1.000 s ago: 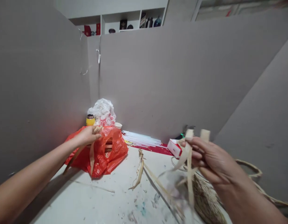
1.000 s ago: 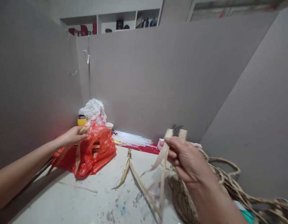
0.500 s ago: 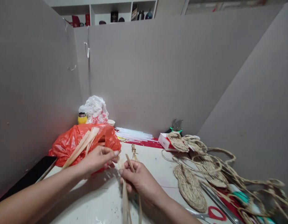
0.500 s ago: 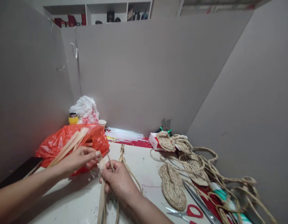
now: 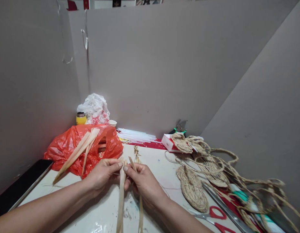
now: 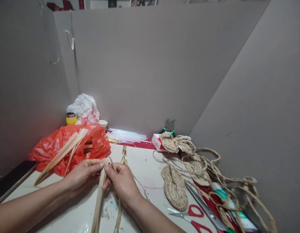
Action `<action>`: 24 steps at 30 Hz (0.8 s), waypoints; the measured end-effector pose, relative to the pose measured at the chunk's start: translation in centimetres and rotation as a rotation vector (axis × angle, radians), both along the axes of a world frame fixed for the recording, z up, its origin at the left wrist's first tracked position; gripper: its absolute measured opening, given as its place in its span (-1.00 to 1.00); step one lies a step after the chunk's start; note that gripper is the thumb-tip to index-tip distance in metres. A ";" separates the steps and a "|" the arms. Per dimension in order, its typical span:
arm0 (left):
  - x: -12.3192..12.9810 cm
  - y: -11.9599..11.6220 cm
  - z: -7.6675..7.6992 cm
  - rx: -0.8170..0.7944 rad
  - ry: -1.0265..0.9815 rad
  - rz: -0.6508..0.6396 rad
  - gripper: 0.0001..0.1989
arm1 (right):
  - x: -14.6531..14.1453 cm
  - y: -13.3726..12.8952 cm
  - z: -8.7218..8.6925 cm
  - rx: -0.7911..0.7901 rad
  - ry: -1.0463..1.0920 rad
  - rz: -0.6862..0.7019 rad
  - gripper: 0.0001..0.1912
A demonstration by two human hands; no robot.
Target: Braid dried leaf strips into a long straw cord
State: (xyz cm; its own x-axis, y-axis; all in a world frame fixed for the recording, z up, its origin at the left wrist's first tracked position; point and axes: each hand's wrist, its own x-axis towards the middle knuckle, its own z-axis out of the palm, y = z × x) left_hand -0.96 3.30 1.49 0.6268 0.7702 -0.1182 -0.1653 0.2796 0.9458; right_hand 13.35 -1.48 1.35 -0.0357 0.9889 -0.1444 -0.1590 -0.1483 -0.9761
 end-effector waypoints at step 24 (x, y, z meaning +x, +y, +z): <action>-1.7 1.6 0.6 0.107 0.387 0.012 -0.72 | 5.6 -0.8 7.1 0.076 -0.043 -0.260 -0.68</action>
State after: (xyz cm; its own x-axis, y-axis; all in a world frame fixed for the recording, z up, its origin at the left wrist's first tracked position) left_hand -2.68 4.87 2.10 0.5424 0.7980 -0.2626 0.2065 0.1763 0.9624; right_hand 18.92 -2.27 8.43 0.2258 0.9720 -0.0648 -0.1401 -0.0335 -0.9896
